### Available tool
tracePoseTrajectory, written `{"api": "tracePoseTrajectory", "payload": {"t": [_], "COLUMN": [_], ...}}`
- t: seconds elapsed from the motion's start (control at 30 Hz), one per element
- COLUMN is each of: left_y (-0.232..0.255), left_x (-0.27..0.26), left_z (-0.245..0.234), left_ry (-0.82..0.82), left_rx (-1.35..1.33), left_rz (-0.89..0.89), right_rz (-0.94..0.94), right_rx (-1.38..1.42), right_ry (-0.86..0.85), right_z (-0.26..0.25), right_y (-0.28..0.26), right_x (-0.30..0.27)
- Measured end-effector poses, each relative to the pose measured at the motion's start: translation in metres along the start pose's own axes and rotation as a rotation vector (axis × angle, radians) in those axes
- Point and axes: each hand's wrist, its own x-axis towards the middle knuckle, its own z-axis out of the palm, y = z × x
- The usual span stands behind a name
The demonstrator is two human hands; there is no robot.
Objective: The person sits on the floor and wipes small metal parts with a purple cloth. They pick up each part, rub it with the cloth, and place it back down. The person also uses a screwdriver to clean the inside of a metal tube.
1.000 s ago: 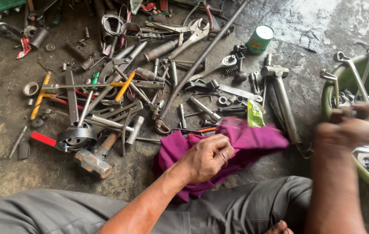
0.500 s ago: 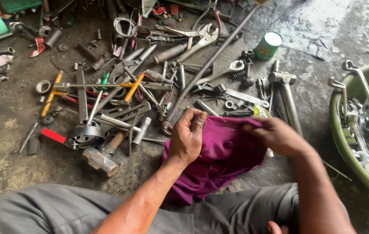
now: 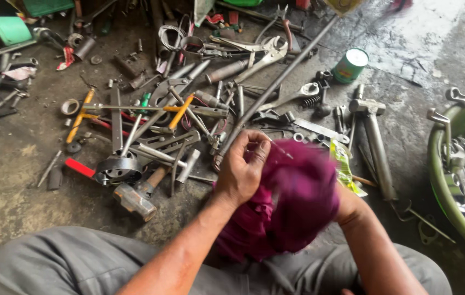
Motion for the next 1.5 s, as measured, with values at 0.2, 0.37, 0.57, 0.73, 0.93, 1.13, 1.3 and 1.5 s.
{"api": "tracePoseTrajectory", "payload": {"t": [0.2, 0.37, 0.57, 0.73, 0.93, 1.13, 1.3, 1.5], "left_y": [0.009, 0.005, -0.025, -0.039, -0.047, -0.047, -0.060, -0.066], "left_x": [-0.013, -0.015, -0.006, -0.017, -0.006, -0.028, -0.035, -0.028], "left_z": [0.018, 0.011, 0.004, 0.017, -0.002, 0.020, 0.027, 0.026], "left_ry": [-0.276, -0.142, -0.365, -0.324, -0.062, -0.306, -0.150, -0.090], "left_rx": [-0.434, 0.163, 0.325, -0.167, -0.245, 0.320, 0.249, 0.060], "left_rz": [-0.093, 0.229, -0.568, -0.550, -0.723, -0.388, -0.445, -0.866], "right_rz": [0.041, 0.137, -0.344, 0.294, -0.017, -0.022, 0.185, 0.689], "right_rx": [0.084, 0.221, 0.753, -0.737, 0.286, 0.433, -0.911, -1.154], "right_ry": [-0.007, 0.193, 0.082, 0.067, 0.111, 0.164, 0.200, 0.819], "right_z": [0.019, 0.034, 0.011, 0.001, -0.009, -0.005, -0.025, -0.003], "right_y": [0.019, -0.013, -0.075, -0.042, -0.036, -0.083, -0.101, -0.126], "right_x": [0.014, 0.023, -0.004, 0.003, 0.000, -0.009, -0.021, -0.030]}}
